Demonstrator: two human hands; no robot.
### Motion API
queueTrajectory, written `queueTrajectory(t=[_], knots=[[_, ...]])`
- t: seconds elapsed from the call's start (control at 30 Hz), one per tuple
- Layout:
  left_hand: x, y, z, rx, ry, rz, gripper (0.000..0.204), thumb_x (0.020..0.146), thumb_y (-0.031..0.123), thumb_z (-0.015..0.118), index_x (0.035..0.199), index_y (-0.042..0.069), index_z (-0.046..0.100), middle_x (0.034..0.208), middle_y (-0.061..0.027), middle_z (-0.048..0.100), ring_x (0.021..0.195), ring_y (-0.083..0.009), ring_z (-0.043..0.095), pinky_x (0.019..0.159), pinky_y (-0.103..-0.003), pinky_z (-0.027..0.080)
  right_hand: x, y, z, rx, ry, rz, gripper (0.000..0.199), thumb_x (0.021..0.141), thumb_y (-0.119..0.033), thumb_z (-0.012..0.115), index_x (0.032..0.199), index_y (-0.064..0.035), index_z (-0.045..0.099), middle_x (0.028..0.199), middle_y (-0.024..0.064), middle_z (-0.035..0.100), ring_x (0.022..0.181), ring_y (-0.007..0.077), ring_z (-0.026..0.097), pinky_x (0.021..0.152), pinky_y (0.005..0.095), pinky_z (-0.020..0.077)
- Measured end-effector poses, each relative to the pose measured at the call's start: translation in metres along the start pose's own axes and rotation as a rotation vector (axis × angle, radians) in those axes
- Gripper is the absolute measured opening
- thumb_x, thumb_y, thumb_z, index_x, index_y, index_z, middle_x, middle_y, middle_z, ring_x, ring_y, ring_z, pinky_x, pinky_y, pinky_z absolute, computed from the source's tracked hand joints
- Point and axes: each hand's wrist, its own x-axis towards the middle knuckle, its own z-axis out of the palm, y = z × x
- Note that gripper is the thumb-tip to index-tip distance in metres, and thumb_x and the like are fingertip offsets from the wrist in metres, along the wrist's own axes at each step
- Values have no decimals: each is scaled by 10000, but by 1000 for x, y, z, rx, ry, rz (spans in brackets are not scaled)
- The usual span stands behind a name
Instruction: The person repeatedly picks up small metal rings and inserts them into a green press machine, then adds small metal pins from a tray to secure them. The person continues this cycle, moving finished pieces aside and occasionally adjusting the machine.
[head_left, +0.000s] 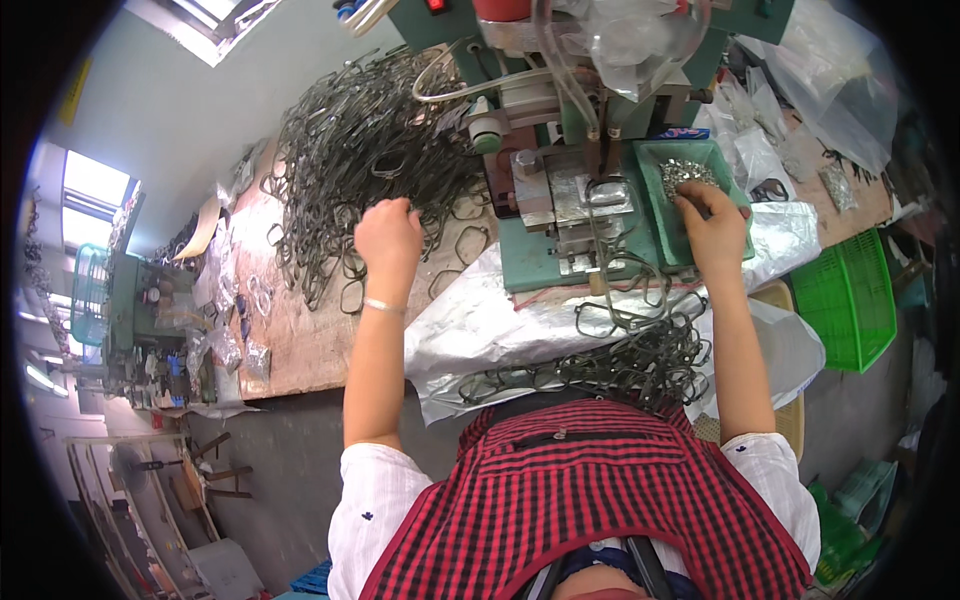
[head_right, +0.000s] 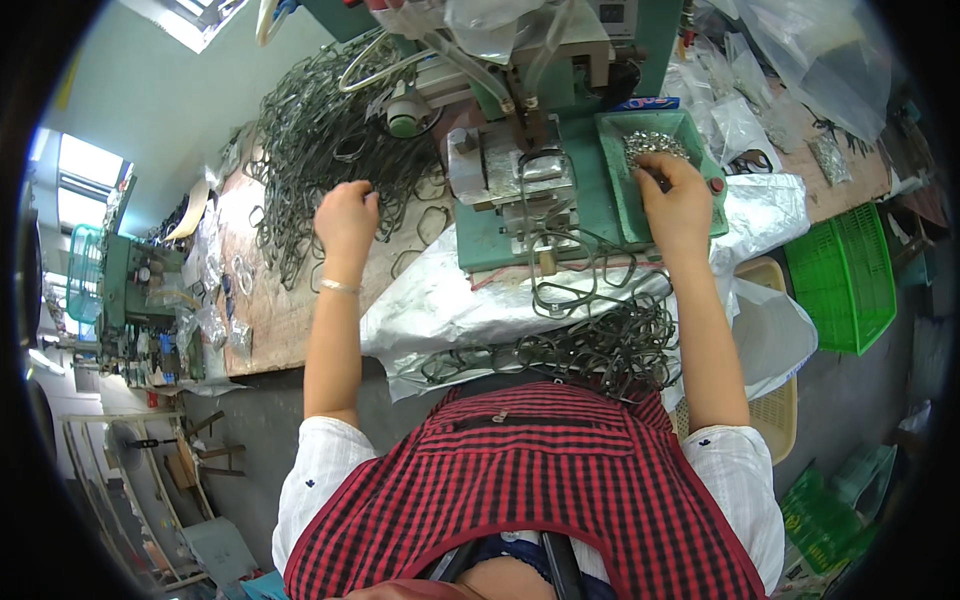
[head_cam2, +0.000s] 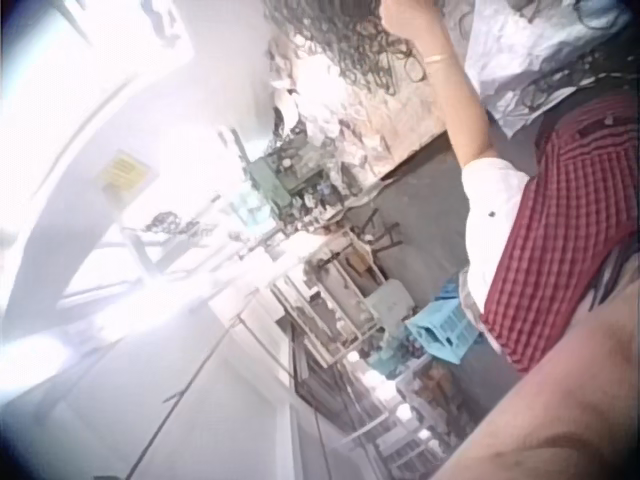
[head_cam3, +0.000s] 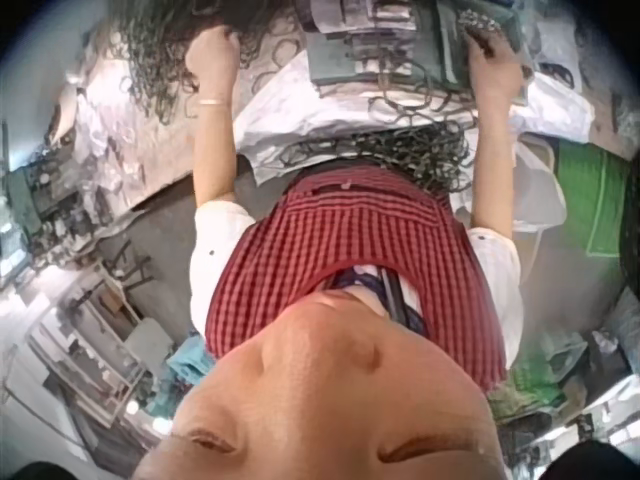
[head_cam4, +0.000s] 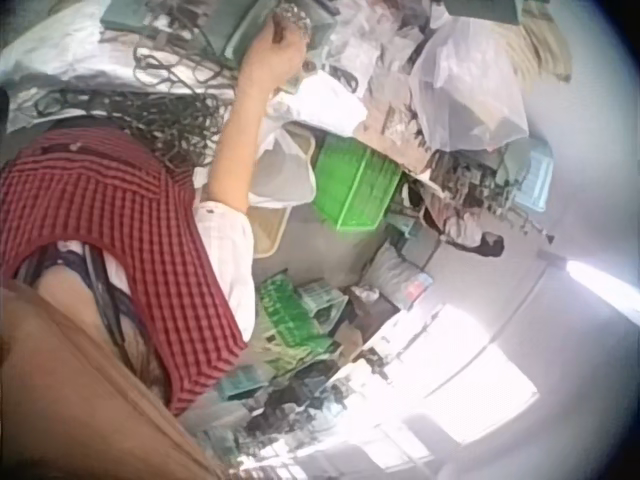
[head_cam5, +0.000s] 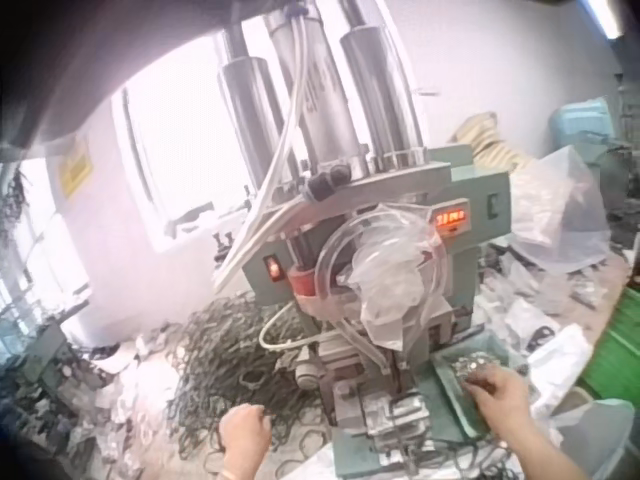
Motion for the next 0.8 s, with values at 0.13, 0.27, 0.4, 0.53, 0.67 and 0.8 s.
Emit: queueTrajectory(t=[0.13,0.27,0.4,0.53,0.67,0.8], knots=[[-16,-9,45,-158,184,-72,85,868,189,725,883,116,767,874,-70,685,814,-319,687,692,-437,545,-24,27,-29,-49,94,25,157,873,-51,737,1025,-39,772,948,96,745,876,203,700,813,312,530],[-22,7,-34,-439,464,-4,82,860,106,807,883,45,757,903,-84,678,849,-274,646,773,-369,516,-44,33,-72,63,145,114,164,876,-22,729,1036,-13,766,939,55,739,880,142,675,829,286,519],[-18,20,-68,-1328,376,-343,107,998,117,714,966,32,658,897,-7,667,758,-57,598,641,-214,482,-28,-36,-66,274,-59,39,157,869,-40,730,1017,-16,775,977,68,753,945,149,688,879,283,520],[-4,32,-35,-1537,165,-403,124,1023,124,673,1002,27,598,899,-38,659,777,-118,651,654,-255,549,15,-94,-14,457,-259,-88,191,845,-44,744,1032,-5,743,917,42,740,906,119,688,868,282,528],[-20,38,5,-1690,106,-501,97,1040,93,615,1042,20,551,1035,-90,648,881,-185,688,756,-308,602,16,-94,23,680,-216,-18,337,841,-9,745,1154,6,621,934,26,695,880,98,637,858,259,497],[-17,69,-40,-1783,209,-315,69,1045,47,587,1098,15,556,1081,-126,658,936,-232,703,829,-364,620,10,-94,20,588,-191,92,418,839,0,747,1228,25,593,922,17,688,875,70,605,838,238,464]])
